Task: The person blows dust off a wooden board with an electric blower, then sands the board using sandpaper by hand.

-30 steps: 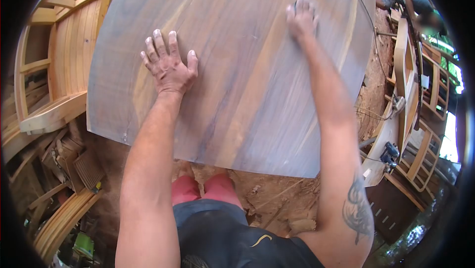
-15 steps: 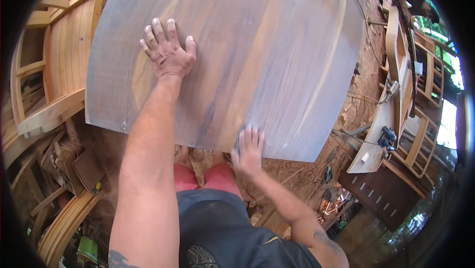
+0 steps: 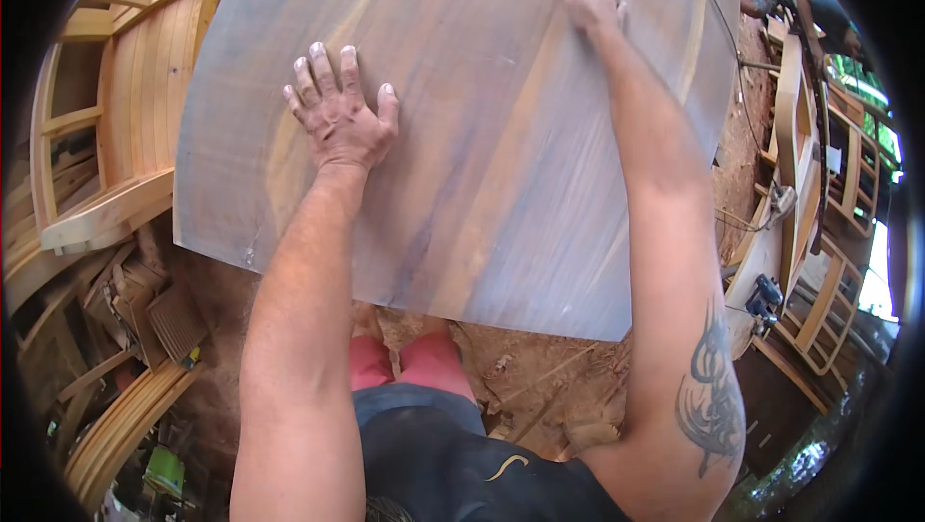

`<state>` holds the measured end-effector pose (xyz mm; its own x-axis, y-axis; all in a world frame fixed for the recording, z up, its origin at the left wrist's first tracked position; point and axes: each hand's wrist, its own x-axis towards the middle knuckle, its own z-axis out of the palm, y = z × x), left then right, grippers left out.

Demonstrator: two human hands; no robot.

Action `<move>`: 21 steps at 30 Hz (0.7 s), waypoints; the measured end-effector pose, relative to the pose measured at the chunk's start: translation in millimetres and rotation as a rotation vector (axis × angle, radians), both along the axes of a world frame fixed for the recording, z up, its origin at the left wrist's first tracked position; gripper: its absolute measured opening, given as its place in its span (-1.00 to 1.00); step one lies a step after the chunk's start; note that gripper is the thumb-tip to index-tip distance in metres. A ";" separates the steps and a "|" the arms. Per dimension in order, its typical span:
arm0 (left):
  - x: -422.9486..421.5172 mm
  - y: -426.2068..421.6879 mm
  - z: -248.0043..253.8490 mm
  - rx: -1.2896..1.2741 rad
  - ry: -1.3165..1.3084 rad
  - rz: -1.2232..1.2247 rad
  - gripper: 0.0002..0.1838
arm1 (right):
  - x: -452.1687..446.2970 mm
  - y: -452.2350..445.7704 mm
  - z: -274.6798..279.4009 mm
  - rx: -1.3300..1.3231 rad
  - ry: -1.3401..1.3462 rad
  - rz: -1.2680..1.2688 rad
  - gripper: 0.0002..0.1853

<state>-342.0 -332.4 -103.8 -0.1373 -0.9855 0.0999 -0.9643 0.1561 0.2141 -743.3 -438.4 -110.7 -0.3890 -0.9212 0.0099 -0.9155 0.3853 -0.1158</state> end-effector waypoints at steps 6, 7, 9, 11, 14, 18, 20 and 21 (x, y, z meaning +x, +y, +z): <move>-0.5 0.6 -0.9 -0.005 0.020 0.000 -0.14 | 50.7 72.8 -7.2 -0.060 -0.005 0.130 -0.17; 0.3 0.2 -0.4 -0.006 0.023 0.006 -0.14 | 74.2 122.5 -9.7 -0.104 0.018 0.224 -0.19; 1.3 -0.1 1.0 0.002 0.021 0.007 -0.14 | 147.8 234.0 15.1 -0.046 -0.105 0.264 -0.21; 0.6 0.3 2.7 0.006 0.024 0.003 -0.15 | 212.5 345.0 36.5 0.056 -0.221 0.328 -0.19; 1.1 2.8 5.9 0.013 0.033 0.003 -0.14 | 279.2 481.1 49.1 0.200 -0.333 0.368 -0.15; 0.3 1.2 5.0 0.016 0.055 -0.007 -0.14 | 253.6 445.7 46.6 0.248 -0.286 0.422 -0.20; 3.3 0.9 3.3 0.015 0.064 -0.003 -0.14 | 213.1 346.6 36.6 0.158 -0.198 0.383 -0.21; 3.4 2.6 4.6 0.018 0.067 -0.005 -0.14 | 190.1 287.5 38.9 0.118 -0.147 0.379 -0.22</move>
<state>-338.7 -329.8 -99.2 -0.1356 -0.9866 0.0909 -0.9470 0.1561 0.2809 -553.3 -150.9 -71.8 -0.0121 -0.9908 -0.1349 -0.9720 0.0433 -0.2311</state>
